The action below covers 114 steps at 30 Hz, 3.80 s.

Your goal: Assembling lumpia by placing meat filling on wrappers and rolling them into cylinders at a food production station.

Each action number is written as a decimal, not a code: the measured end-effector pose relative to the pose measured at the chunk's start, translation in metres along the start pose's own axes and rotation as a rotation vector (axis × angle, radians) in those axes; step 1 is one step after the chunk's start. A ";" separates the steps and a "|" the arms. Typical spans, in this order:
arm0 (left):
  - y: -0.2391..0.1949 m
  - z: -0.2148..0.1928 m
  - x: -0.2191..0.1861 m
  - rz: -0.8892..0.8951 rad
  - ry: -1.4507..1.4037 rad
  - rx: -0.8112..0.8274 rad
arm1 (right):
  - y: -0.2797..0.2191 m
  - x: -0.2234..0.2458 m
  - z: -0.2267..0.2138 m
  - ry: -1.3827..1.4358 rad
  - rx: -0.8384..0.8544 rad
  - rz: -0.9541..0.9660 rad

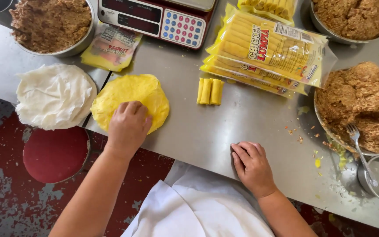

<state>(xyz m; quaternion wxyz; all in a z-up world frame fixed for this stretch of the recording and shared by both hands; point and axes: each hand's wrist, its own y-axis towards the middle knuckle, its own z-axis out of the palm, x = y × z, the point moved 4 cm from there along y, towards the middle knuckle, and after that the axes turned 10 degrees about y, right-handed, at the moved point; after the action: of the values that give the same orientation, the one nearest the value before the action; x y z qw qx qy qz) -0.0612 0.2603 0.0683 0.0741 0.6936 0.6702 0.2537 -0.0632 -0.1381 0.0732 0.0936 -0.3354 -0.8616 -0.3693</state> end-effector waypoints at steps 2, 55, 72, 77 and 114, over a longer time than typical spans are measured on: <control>-0.002 -0.006 -0.007 0.019 0.028 -0.047 | -0.001 -0.001 0.000 -0.003 0.003 -0.016; -0.002 -0.079 0.066 0.101 -0.323 0.460 | -0.010 -0.012 0.006 -0.024 -0.007 0.001; 0.070 -0.012 0.104 -0.088 -0.447 0.373 | -0.011 -0.012 0.007 -0.054 0.000 0.039; 0.072 0.001 0.109 -0.140 -0.433 0.451 | 0.028 0.019 0.022 -0.019 0.048 0.031; 0.094 0.009 0.235 -0.533 -0.140 0.177 | 0.112 0.096 0.144 0.089 0.574 -0.133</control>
<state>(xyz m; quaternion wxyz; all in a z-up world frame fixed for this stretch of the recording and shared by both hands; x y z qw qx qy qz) 0.0200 0.4807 0.1615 0.1235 0.5124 0.8417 0.1173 -0.0515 0.0677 0.0744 0.1978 -0.2217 -0.9459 -0.1303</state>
